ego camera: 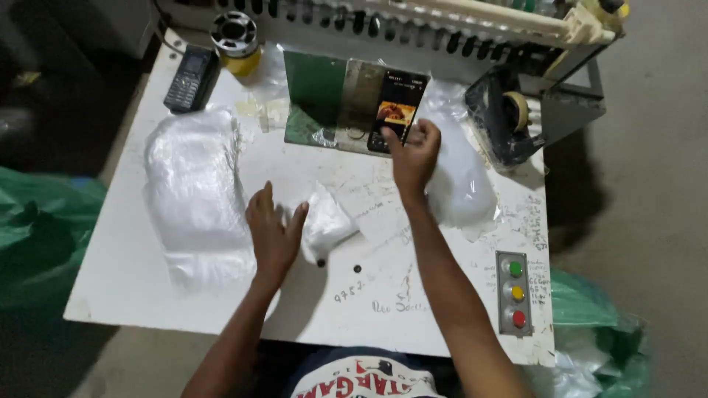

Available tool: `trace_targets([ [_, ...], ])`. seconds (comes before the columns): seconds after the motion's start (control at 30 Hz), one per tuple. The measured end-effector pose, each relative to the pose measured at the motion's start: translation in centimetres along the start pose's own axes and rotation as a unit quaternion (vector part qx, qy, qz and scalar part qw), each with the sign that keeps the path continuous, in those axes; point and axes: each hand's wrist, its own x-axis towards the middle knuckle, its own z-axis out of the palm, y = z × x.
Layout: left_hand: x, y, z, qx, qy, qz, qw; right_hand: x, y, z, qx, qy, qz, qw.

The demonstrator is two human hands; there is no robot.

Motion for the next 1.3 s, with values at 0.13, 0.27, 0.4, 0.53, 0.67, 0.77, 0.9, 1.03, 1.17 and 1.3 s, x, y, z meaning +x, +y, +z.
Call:
trace_targets([
  [0.13, -2.7, -0.3, 0.4, -0.005, 0.032, 0.057, 0.998, 0.9, -2.6, 4.2, -0.033, 0.029, 0.023, 0.999],
  [0.27, -5.3, 0.4, 0.9, -0.009, 0.036, 0.073, 0.997, 0.5, -3.0, 5.7, -0.044, 0.090, 0.064, 0.993],
  [0.4, -6.4, 1.4, 0.4, -0.016, 0.028, 0.093, 0.995, 0.4, -3.6, 5.9, 0.013, 0.097, 0.081, 0.992],
  [0.53, -6.9, 1.5, 0.6, -0.022, 0.010, 0.079, 0.997, 1.2, -2.2, 5.2, 0.031, 0.080, 0.117, 0.989],
  [0.67, -7.1, 2.1, 0.7, -0.033, 0.011, 0.092, 0.995, 4.1, 2.5, -0.7, -0.140, -0.007, 0.037, 0.989],
  [0.77, -7.6, 2.2, 0.8, -0.040, 0.014, 0.093, 0.995, 6.2, 5.0, -7.5, -0.281, -0.120, 0.088, 0.948],
  [0.9, -7.6, 3.1, 2.0, -0.063, -0.005, 0.109, 0.992, 6.9, 4.4, -12.3, -0.387, -0.245, 0.116, 0.881],
  [1.03, -7.5, 6.0, 4.1, -0.126, -0.028, 0.099, 0.987, 5.3, 3.3, -14.4, -0.297, -0.321, 0.215, 0.873],
  [1.17, -6.5, 9.1, 5.1, -0.296, -0.220, -0.136, 0.920, -0.5, -7.7, -19.5, -0.119, -0.354, 0.360, 0.855],
  [1.3, -6.3, 10.0, 6.9, -0.387, -0.407, -0.411, 0.718, -8.3, -4.1, -21.8, 0.153, -0.360, 0.569, 0.724],
])
